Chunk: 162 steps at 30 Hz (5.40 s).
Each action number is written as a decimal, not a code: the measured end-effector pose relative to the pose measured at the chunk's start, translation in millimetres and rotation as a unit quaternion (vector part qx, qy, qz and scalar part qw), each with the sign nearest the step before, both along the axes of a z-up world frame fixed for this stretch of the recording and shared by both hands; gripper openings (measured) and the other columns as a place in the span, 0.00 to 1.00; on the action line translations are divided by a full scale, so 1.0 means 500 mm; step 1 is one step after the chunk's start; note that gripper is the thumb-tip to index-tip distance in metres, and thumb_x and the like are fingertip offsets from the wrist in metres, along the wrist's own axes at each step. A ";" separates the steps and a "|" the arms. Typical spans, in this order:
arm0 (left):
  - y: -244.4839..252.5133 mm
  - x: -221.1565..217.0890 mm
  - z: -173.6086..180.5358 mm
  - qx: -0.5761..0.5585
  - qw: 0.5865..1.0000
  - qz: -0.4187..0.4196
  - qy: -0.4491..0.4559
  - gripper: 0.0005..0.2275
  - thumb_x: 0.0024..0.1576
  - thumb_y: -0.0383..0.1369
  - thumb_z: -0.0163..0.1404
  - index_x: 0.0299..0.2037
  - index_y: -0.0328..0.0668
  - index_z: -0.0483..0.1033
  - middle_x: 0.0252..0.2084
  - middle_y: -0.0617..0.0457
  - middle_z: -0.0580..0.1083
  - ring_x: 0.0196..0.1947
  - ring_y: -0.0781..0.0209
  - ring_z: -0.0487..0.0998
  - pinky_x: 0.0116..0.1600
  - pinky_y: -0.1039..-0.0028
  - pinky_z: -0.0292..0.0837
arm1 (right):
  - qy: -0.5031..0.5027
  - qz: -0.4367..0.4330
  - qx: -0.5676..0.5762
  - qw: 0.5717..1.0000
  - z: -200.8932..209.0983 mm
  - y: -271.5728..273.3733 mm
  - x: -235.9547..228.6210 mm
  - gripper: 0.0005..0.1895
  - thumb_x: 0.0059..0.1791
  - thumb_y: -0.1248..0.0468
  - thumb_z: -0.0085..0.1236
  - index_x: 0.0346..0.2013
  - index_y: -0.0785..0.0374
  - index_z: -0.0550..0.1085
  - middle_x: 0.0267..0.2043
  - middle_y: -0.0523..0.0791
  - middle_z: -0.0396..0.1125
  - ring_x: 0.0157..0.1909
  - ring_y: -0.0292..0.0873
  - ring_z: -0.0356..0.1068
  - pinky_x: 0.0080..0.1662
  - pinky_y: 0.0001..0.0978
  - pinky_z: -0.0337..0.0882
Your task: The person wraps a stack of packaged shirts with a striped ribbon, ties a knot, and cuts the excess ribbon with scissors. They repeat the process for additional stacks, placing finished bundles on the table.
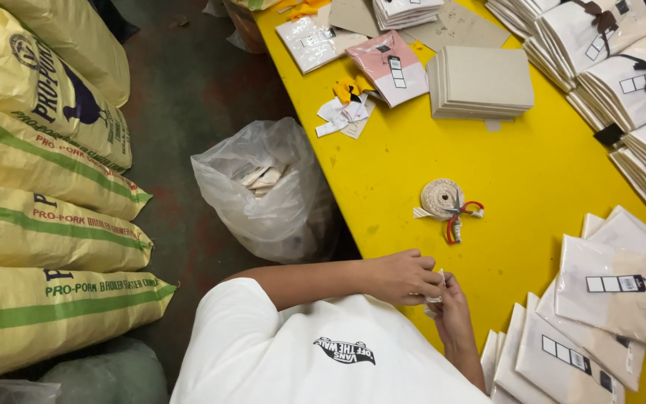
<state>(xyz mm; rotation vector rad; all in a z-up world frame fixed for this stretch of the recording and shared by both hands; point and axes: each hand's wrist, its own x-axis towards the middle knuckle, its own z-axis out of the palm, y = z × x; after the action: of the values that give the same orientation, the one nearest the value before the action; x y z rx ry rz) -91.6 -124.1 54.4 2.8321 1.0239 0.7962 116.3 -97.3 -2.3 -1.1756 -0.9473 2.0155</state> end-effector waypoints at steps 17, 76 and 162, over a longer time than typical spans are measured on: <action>0.022 0.054 -0.049 -0.634 0.442 0.014 -0.634 0.13 0.61 0.36 0.59 0.50 0.41 0.75 0.39 0.63 0.77 0.35 0.82 0.73 0.36 0.92 0.66 | -0.323 -0.101 0.622 0.707 0.100 -0.009 -0.007 0.08 0.53 0.66 0.67 0.41 0.63 0.75 0.35 0.44 0.64 0.31 0.46 0.63 0.35 0.33 0.66; 0.007 0.076 0.109 -0.348 0.913 -0.075 -0.198 0.08 0.60 0.19 0.50 0.46 0.40 0.77 0.49 0.43 0.71 0.48 0.40 0.78 0.48 0.56 0.80 | -0.277 -0.287 0.240 0.885 0.047 -0.182 -0.026 0.05 0.53 0.68 0.56 0.43 0.63 0.69 0.39 0.49 0.70 0.48 0.47 0.71 0.49 0.46 0.74; -0.013 -0.037 0.366 -0.621 0.729 -0.275 -0.089 0.05 0.46 0.22 0.60 0.31 0.37 0.79 0.27 0.49 0.75 0.28 0.63 0.77 0.35 0.72 0.81 | -0.248 0.110 0.421 0.866 0.427 -0.339 0.047 0.14 0.57 0.61 0.50 0.50 0.60 0.80 0.40 0.51 0.79 0.40 0.51 0.80 0.42 0.40 0.81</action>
<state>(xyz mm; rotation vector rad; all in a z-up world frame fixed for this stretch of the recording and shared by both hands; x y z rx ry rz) -110.1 -130.6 237.3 1.6240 0.3309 0.1337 139.8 -266.6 211.0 -1.0867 -2.0263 1.1601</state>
